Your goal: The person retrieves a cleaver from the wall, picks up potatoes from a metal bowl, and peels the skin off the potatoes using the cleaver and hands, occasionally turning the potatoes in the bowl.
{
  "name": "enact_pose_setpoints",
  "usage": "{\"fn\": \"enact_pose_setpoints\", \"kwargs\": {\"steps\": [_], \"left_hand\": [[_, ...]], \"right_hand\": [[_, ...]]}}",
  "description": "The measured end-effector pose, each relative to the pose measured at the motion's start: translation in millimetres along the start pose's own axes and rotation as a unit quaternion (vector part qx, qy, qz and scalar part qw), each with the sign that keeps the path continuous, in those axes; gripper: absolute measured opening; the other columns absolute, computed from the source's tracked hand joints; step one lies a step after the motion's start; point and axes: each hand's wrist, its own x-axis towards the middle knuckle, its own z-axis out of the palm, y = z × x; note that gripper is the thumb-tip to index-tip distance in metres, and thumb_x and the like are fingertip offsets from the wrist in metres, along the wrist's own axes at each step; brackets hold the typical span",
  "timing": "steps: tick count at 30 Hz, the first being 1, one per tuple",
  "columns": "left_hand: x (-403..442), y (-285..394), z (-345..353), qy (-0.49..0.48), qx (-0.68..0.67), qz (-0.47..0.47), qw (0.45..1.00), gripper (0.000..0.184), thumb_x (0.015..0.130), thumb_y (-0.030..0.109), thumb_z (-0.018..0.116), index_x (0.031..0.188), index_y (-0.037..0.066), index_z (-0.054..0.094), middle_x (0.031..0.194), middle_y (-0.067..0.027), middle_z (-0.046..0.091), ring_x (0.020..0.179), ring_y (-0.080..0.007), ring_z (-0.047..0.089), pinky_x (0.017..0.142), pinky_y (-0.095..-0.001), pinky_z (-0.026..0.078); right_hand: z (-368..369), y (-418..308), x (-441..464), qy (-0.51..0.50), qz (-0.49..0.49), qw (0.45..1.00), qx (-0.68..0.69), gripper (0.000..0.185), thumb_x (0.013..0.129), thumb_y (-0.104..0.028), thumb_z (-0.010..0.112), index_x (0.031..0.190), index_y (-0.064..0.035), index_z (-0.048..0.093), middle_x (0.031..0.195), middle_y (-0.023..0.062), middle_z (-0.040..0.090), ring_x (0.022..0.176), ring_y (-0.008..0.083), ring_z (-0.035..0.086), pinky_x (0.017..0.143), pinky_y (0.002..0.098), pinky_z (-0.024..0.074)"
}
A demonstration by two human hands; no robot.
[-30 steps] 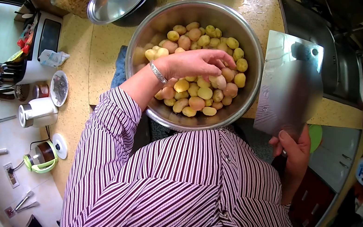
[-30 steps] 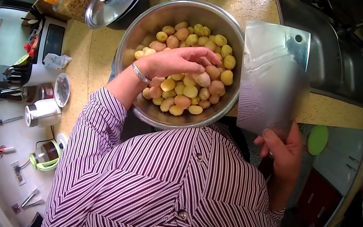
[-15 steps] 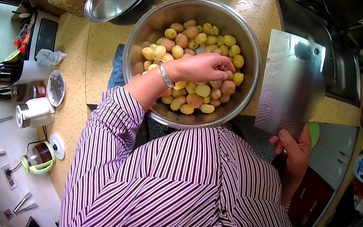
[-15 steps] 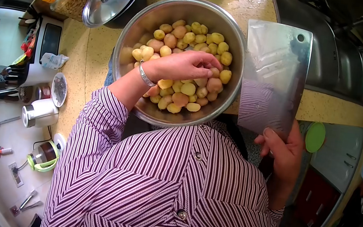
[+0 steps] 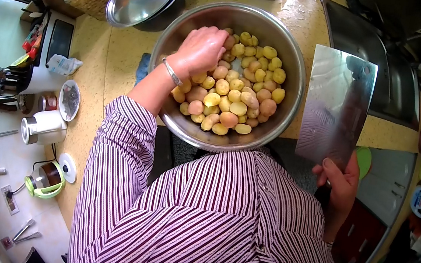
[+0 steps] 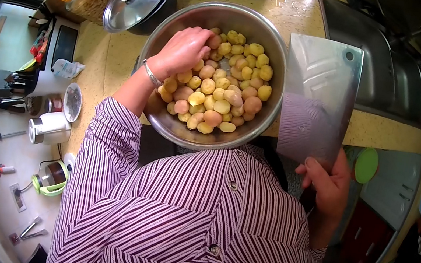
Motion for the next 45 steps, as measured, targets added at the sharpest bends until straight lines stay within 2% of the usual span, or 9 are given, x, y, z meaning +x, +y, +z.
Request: {"fn": "enact_pose_setpoints", "kwargs": {"steps": [6,9,17,20,28,31,35,39,45], "left_hand": [[7.7,22.0,-0.1,-0.092,0.018,0.029,0.995,0.042,0.095,0.017,0.058,0.134,0.004,0.053,0.119,-0.0188,0.064,0.107,-0.0335,0.061,0.095,-0.0425,0.049],[8.4,15.5,-28.3,-0.12,-0.576,-0.062,0.806,0.044,0.103,0.017,0.05,0.145,0.006,0.046,0.138,-0.0138,0.057,0.122,-0.0181,0.057,0.103,-0.0327,0.048],[10.7,-9.1,-42.7,-0.049,-0.319,-0.039,0.946,0.029,0.098,0.016,0.056,0.122,0.002,0.063,0.112,-0.007,0.068,0.1,-0.0141,0.063,0.09,-0.0295,0.052],[3.7,8.8,-18.5,-0.13,-0.096,0.037,0.986,0.033,0.091,0.02,0.065,0.122,0.007,0.062,0.108,-0.0165,0.062,0.099,-0.0305,0.063,0.088,-0.0383,0.051],[5.2,20.4,9.1,-0.019,-0.207,0.036,0.978,0.029,0.088,0.023,0.07,0.105,0.002,0.058,0.1,-0.0176,0.06,0.084,-0.0275,0.063,0.077,-0.038,0.052],[-8.4,43.6,-22.7,-0.088,-0.68,-0.069,0.725,0.037,0.098,0.043,0.062,0.109,0.007,0.059,0.09,0.0004,0.057,0.069,-0.0058,0.054,0.06,-0.0188,0.044],[-17.3,69.3,-21.0,-0.059,-0.87,-0.053,0.487,0.052,0.093,0.052,0.06,0.117,0.007,0.057,0.094,-0.0013,0.061,0.077,-0.0105,0.061,0.069,-0.0221,0.054],[-22.5,90.0,-23.4,0.009,-0.909,-0.098,0.406,0.049,0.093,0.049,0.063,0.114,0.005,0.057,0.1,-0.0038,0.062,0.088,-0.0151,0.066,0.083,-0.0297,0.059],[-24.6,97.4,-29.0,0.01,-0.89,-0.025,0.456,0.068,0.097,0.062,0.044,0.133,0.004,0.047,0.127,-0.0073,0.056,0.117,-0.0188,0.057,0.102,-0.0371,0.051]], "right_hand": [[-1.9,1.1,1.2,-0.007,-0.001,1.0,-0.001,0.037,0.088,-0.004,0.058,0.123,0.0055,0.056,0.078,0.0038,0.062,0.062,0.009,0.056,0.058,0.0217,0.0455],[-3.9,1.3,-0.3,-0.007,0.007,1.0,0.0,0.036,0.088,-0.004,0.058,0.123,0.005,0.056,0.078,0.0041,0.062,0.061,0.009,0.056,0.058,0.0223,0.0463],[-5.0,3.9,1.7,0.014,0.008,1.0,0.009,0.036,0.088,-0.004,0.059,0.123,0.0039,0.056,0.079,0.0049,0.063,0.06,0.0094,0.056,0.057,0.022,0.0468],[-5.6,4.6,2.7,0.005,0.004,1.0,0.007,0.035,0.088,-0.004,0.059,0.123,0.0037,0.056,0.08,0.0053,0.064,0.061,0.009,0.056,0.057,0.0215,0.0461],[9.4,-13.5,3.4,-0.005,-0.012,1.0,-0.026,0.039,0.09,-0.006,0.061,0.127,0.0038,0.056,0.083,0.0053,0.066,0.063,0.0078,0.057,0.056,0.0206,0.0448],[20.7,-19.8,4.9,-0.022,-0.029,0.997,-0.061,0.041,0.091,-0.006,0.061,0.13,0.0038,0.055,0.082,0.0045,0.067,0.064,0.007,0.056,0.056,0.0208,0.0443],[45.3,-37.0,6.1,-0.05,-0.036,0.99,-0.126,0.039,0.092,-0.006,0.06,0.129,0.0052,0.054,0.078,0.0036,0.066,0.065,0.0063,0.056,0.057,0.0219,0.0458],[52.5,-35.9,9.4,-0.078,-0.089,0.978,-0.172,0.037,0.093,-0.005,0.061,0.126,0.0078,0.054,0.077,0.0047,0.066,0.066,0.006,0.057,0.059,0.0222,0.0464],[52.1,-32.1,11.4,-0.106,-0.203,0.945,-0.234,0.032,0.091,-0.002,0.063,0.119,0.0103,0.054,0.079,0.0103,0.067,0.067,0.0123,0.06,0.063,0.0271,0.0482]]}}
